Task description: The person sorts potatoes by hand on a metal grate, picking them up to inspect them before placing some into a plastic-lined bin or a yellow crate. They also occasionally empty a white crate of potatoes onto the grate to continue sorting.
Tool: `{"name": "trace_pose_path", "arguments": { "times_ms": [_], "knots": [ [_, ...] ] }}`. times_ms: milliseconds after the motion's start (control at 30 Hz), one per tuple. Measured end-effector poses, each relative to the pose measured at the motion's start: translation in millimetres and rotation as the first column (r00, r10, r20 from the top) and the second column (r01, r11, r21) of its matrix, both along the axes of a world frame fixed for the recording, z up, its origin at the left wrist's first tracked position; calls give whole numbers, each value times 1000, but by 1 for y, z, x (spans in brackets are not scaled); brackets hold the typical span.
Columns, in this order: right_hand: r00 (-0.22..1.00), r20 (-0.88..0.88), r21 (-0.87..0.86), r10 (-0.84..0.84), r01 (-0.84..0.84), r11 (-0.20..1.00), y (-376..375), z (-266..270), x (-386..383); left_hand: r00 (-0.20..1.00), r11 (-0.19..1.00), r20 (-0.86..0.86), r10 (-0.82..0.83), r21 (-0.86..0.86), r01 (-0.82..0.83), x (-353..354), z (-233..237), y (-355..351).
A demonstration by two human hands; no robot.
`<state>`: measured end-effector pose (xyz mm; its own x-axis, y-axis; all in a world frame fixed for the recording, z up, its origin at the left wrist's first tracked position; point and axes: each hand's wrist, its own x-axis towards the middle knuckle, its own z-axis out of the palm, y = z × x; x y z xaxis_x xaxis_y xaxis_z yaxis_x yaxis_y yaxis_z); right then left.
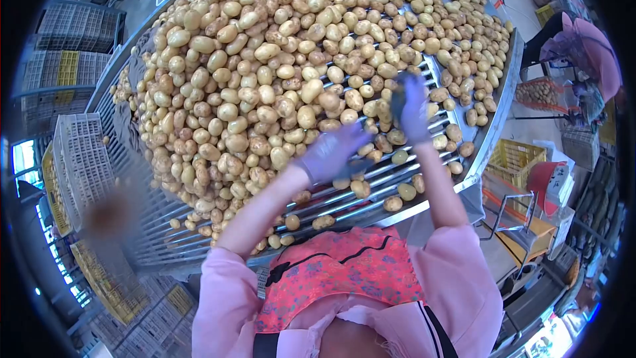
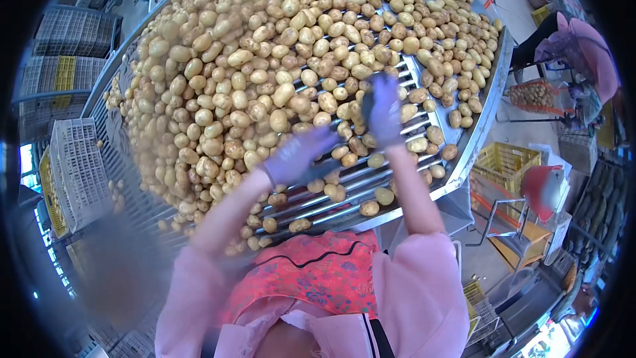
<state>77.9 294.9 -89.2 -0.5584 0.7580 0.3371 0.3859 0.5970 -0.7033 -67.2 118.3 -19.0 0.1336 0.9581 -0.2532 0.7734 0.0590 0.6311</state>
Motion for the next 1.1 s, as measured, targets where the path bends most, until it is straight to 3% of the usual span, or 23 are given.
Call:
{"name": "trace_pose_path", "arguments": {
  "times_ms": [67, 100, 133, 200, 267, 333, 400, 467, 533, 567, 600, 633, 667, 700, 733, 800, 867, 900, 933, 1000, 1033, 1067, 1100],
  "knots": [
    [968, 143, 231, 205, -234, 944, -50, 8, -9, 957, 977, -282, 66, 212, -5, -55, 10, 37],
    [967, 146, 231, 211, -241, 943, -53, 4, -10, 830, 952, -517, 207, 303, -49, -74, 25, 52],
    [946, 237, 267, 220, -281, 922, -57, -2, -10, 696, 963, -674, 248, 250, -100, -105, 14, 65],
    [898, 375, 230, 229, -329, 916, -41, -4, -17, 559, 954, -774, 296, 265, -139, -148, 14, 80],
    [851, 516, 209, 94, -231, 950, -5, -28, -28, 580, 968, -775, 251, 199, -152, -177, 9, 87],
    [927, 376, 88, -8, -27, 996, 39, -25, -42, 600, 973, -768, 224, 147, -175, -190, 0, 90],
    [967, 251, 144, 55, -93, 985, 60, 0, -71, 626, 932, -700, 343, 334, -138, -190, -15, 88],
    [934, 240, 317, 266, -335, 887, 58, 34, -121, 635, 940, -696, 335, 294, -173, -187, -6, 94],
    [861, 352, 306, 368, -477, 824, 44, 38, -175, 703, 975, -680, 209, 95, -199, -184, 6, 102],
    [786, 549, 214, 284, -461, 861, 35, 26, -205, 753, 971, -635, 172, -21, -240, -176, 9, 111],
    [664, 719, 132, 204, -419, 898, 28, 13, -224, 763, 968, -603, 233, 69, -242, -174, -21, 106],
    [612, 771, 135, 178, -430, 893, 23, 12, -229, 753, 954, -601, 270, 59, -295, -169, -20, 105],
    [614, 767, 133, 187, -437, 890, 18, 12, -224, 740, 935, -598, 306, 45, -350, -158, -18, 100],
    [661, 716, 85, 223, -399, 913, 13, 13, -210, 731, 936, -589, 344, 149, -320, -146, -17, 89],
    [710, 659, 38, 247, -359, 932, 10, 16, -195, 727, 950, -612, 310, 175, -258, -133, -12, 79],
    [668, 682, -140, 297, -279, 950, 6, 23, -157, 765, 980, -615, 192, 79, -183, -100, -16, 56],
    [695, 655, -117, 295, -293, 949, 9, 19, -115, 787, 977, -579, 214, 136, -166, -66, -26, 38],
    [744, 610, -135, 273, -242, 961, 9, 12, -94, 813, 927, -457, 361, 274, -258, -50, -34, 27],
    [836, 485, -69, 258, -258, 964, 18, -27, -68, 843, 903, -375, 385, 339, -262, -39, -44, 18],
    [947, 286, 60, 147, -171, 983, 22, -63, -10, 857, 962, -459, 235, 237, -136, -7, -33, -3],
    [982, 159, -443, 100, -20, 896, 10, -20, 6, 842, 970, -505, 192, 229, -84, 7, -48, -13],
    [998, 67, -833, -1, 57, 550, -10, 30, 27, 822, 974, -548, 157, 222, -38, 22, -64, -23],
    [992, 18, -430, 124, -104, 897, -18, 26, 67, 847, 983, -516, 125, 180, -36, 40, -45, -34]
  ]
}}
